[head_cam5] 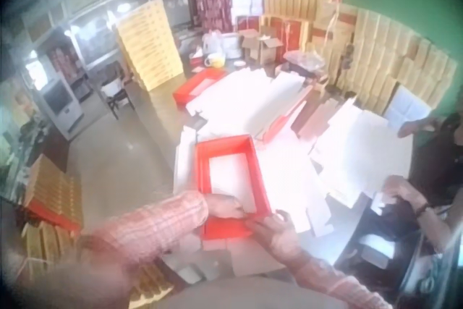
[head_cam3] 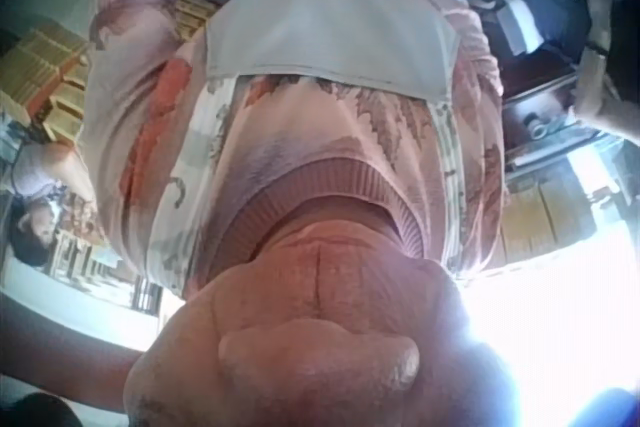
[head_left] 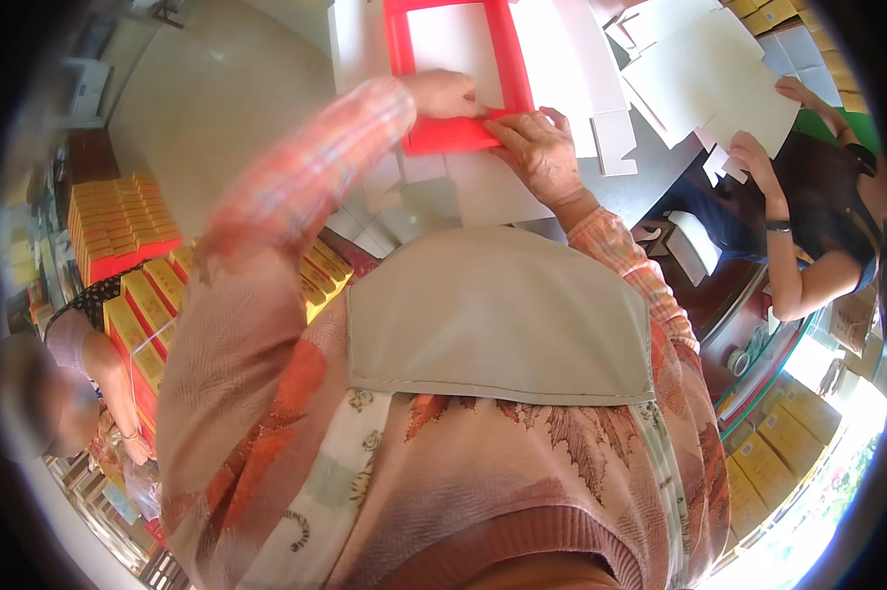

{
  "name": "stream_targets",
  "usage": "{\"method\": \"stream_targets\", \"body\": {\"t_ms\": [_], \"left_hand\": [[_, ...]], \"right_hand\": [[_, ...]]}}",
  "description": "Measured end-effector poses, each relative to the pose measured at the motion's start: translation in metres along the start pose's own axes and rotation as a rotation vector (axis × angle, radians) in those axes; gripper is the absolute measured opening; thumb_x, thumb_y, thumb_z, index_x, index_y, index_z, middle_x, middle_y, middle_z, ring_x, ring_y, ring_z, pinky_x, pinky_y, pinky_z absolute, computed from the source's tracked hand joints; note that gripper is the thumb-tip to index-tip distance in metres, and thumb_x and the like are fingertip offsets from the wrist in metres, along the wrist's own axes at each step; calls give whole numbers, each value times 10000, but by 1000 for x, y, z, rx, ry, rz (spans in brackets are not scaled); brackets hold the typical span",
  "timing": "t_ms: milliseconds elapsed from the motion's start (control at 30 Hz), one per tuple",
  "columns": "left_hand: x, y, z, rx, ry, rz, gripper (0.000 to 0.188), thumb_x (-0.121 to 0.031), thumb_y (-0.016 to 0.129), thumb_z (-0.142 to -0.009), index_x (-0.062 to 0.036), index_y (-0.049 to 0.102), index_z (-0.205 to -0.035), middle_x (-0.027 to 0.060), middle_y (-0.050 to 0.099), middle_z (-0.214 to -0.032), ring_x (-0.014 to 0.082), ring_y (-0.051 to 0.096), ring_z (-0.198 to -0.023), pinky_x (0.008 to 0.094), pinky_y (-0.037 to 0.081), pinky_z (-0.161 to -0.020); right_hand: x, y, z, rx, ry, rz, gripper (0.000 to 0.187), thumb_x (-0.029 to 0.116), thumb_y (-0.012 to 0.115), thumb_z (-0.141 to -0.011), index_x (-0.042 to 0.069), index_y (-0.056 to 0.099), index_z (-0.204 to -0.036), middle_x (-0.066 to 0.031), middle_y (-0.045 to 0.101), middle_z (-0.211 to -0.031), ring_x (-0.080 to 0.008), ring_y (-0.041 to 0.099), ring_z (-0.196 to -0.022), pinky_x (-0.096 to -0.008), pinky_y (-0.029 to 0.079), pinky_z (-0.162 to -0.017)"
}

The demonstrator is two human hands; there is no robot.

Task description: The person assembles red and white cardboard boxes by folding flat pieces into shape and securing the flaps. They work at a table with stacks of materials, handling each box individually to form the final structure.

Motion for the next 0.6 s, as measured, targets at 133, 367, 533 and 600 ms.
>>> {"method": "stream_targets", "body": {"t_ms": [133, 367, 533, 600], "left_hand": [[-27, -23, 74, -377, 98, -173, 272, -356, 733, -932, -91, 754, -994, 90, 728, -923, 332, 695, -919, 481, 535, -841], [-16, 31, 135, -810, 382, -372, 161, -237, 813, -869, -146, 777, -997, 2, 724, -902, 213, 683, -848, 395, 477, -839], [-28, 41, 134, -936, 373, -338, 167, -235, 812, -872, -143, 763, -1003, -19, 721, -886, 189, 676, -828, 403, 448, -880], [-29, 45, 129, -986, 354, -375, 167, -237, 816, -868, -140, 743, -982, -16, 714, -851, 189, 669, -800, 412, 433, -870]], "right_hand": [[-4, 6, 0, 54, 28, 35, 288, 277, 864, -833, 215, 775, -1099, 69, 735, -1039, -126, 682, -1010, -510, 425, -1125], [8, 6, -15, 208, -7, 140, 191, 231, 853, -819, 200, 758, -981, 36, 689, -906, -155, 701, -921, -566, 422, -1141], [19, 17, -24, 271, -116, 278, 33, 138, 740, -881, 161, 718, -884, -16, 695, -872, -202, 732, -881, -565, 462, -1129], [18, 27, -24, 388, -124, 261, 34, 130, 708, -901, 158, 718, -918, -29, 702, -866, -219, 739, -853, -499, 526, -1049]]}}
Point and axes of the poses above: each hand's wrist, its own z-axis away from the middle knuckle, its own y-axis out of the palm, x = y × z, the point moved 8 cm from there along -z, towards the middle knuckle
